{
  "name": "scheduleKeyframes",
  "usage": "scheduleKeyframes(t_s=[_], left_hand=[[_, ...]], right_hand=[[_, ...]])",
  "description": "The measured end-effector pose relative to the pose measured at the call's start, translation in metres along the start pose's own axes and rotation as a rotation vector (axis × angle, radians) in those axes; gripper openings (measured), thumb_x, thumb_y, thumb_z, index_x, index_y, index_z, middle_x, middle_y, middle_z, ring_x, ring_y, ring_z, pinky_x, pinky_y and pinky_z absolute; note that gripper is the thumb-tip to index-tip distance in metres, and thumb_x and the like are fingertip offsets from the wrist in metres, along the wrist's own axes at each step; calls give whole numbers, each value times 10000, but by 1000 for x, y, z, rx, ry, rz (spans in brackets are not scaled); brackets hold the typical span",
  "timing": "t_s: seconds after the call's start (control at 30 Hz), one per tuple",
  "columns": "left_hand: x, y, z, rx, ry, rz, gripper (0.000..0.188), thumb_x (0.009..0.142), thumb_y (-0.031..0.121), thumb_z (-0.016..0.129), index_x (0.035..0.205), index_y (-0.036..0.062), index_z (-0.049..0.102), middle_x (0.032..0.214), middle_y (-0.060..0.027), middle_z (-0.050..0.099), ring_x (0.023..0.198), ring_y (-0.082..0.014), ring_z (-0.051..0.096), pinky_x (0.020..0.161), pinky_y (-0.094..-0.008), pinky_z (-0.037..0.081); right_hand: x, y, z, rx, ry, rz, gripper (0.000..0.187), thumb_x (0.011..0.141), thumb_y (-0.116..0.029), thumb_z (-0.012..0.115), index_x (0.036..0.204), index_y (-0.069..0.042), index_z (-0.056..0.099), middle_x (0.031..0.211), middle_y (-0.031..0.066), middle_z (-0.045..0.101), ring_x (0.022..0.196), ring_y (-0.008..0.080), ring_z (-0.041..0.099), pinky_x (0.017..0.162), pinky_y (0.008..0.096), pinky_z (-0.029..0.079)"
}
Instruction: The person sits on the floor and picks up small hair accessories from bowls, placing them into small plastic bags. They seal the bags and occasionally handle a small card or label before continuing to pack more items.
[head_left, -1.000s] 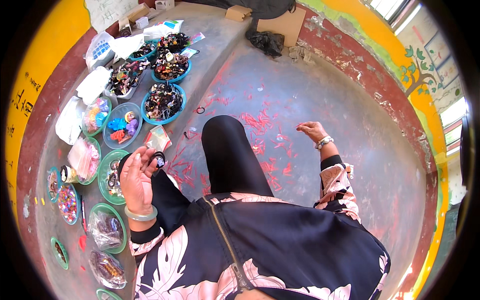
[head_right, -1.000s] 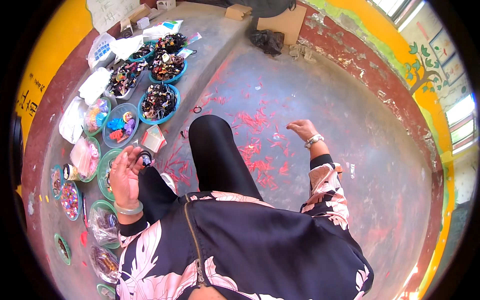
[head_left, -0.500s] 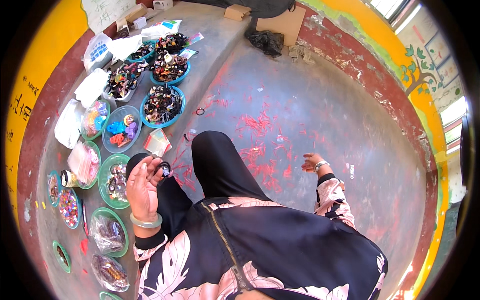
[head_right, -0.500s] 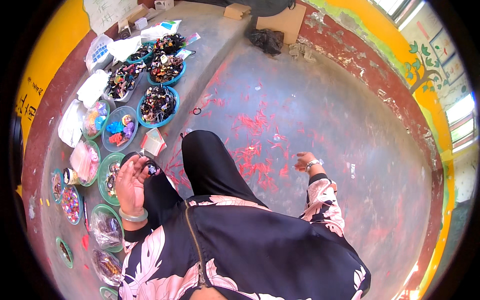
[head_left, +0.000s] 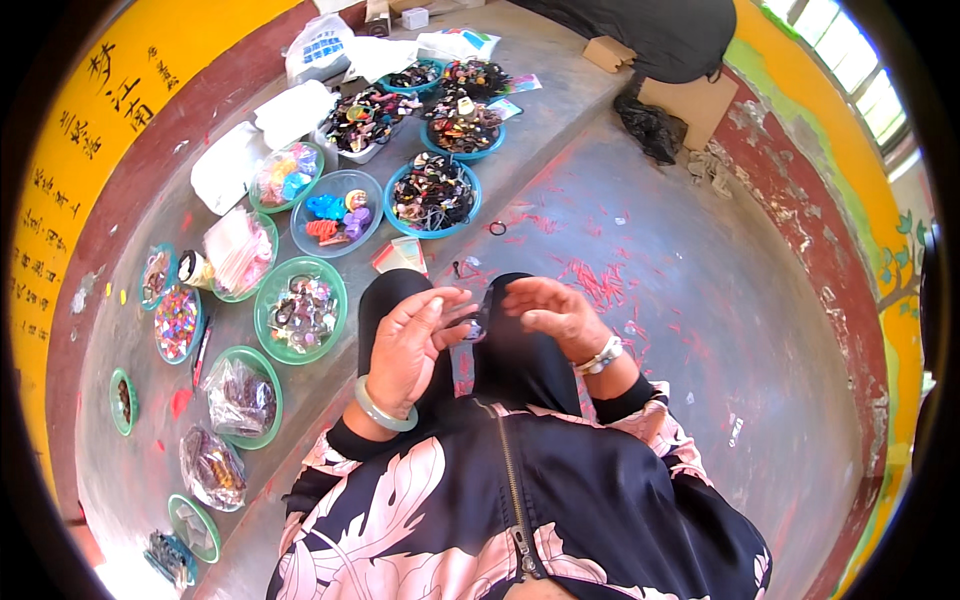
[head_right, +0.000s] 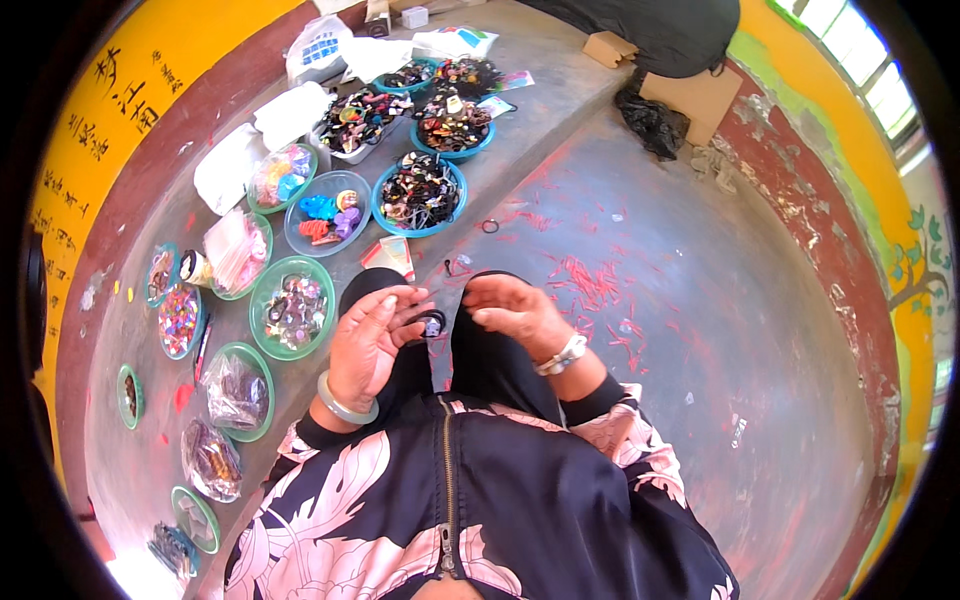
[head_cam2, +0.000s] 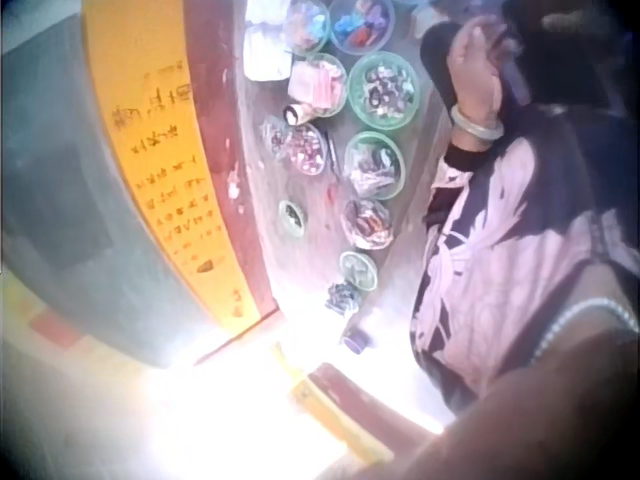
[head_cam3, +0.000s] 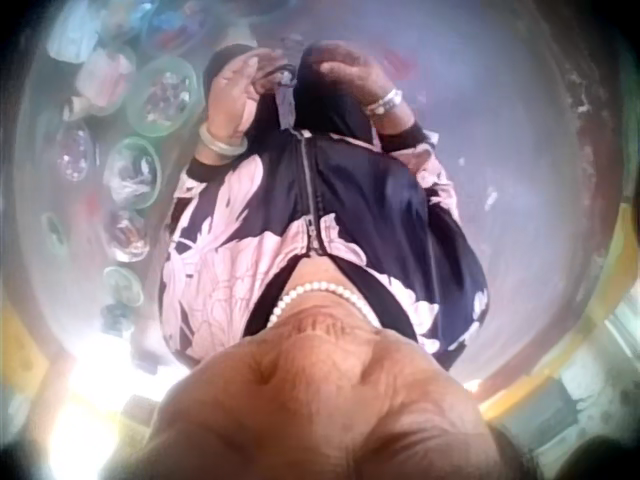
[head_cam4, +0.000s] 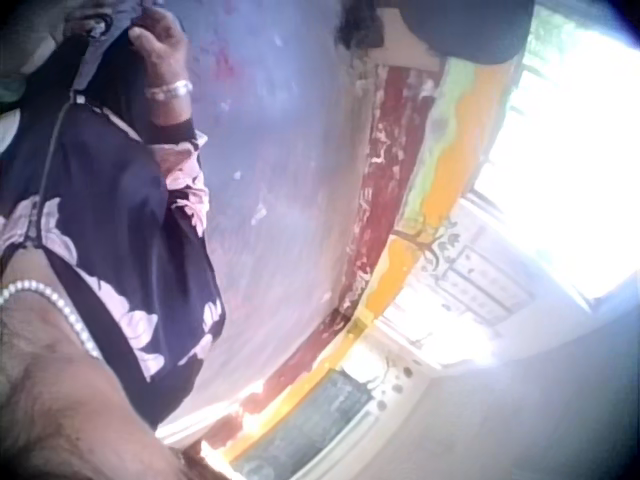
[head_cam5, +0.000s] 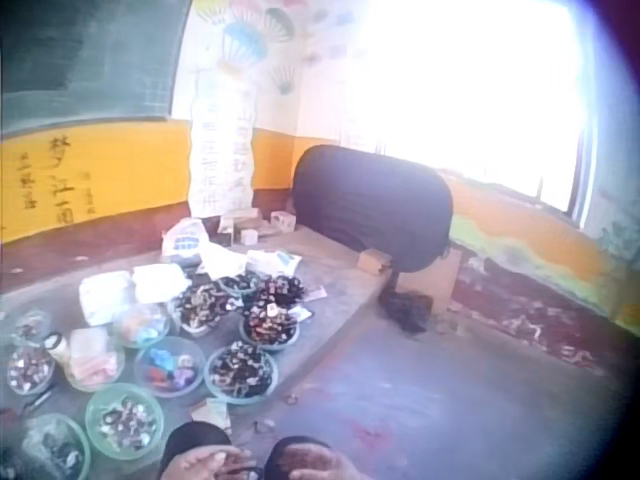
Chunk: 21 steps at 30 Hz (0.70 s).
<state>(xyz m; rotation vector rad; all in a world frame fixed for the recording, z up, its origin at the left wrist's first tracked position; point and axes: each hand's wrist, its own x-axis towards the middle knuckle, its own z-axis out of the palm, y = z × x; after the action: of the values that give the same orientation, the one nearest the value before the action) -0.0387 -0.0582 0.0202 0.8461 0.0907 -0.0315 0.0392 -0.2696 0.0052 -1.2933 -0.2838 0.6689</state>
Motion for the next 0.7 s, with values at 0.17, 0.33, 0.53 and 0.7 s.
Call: scheduleKeyframes(t_s=[0.17, 0.33, 0.53, 0.7], left_hand=[[3, -13, 2, -15, 3, -44, 250, 922, 150, 434, 1100, 0, 525, 1085, -149, 578, 999, -227, 573, 804, -316, 490], [1, -24, -1, -62, 18, -125, 254, 925, 140, 429, 1112, -8, 516, 1074, -137, 575, 994, -197, 566, 795, -299, 496], [-5, -17, -6, -16, 26, -158, 244, 874, 107, 528, 1099, 15, 534, 1049, -107, 594, 910, -151, 583, 719, -249, 509], [-11, -16, -25, 87, 49, -151, 193, 842, 93, 584, 1022, 25, 595, 984, -51, 615, 773, -95, 578, 589, -200, 493]], right_hand=[[14, 3, 26, 70, -36, -10, 291, 768, -35, 650, 1044, 17, 571, 945, 57, 590, 867, 115, 552, 758, 236, 448], [6, 16, 32, 1, 112, -121, 100, 760, -27, 652, 850, 18, 651, 833, 47, 575, 804, 120, 538, 714, 234, 429], [6, 25, 35, 12, 162, -134, 107, 743, -18, 659, 841, 24, 665, 860, 85, 591, 803, 144, 550, 707, 247, 435], [11, 15, 49, 10, 84, -72, 111, 759, -36, 653, 849, 30, 665, 803, 62, 606, 741, 121, 558, 671, 233, 436]])
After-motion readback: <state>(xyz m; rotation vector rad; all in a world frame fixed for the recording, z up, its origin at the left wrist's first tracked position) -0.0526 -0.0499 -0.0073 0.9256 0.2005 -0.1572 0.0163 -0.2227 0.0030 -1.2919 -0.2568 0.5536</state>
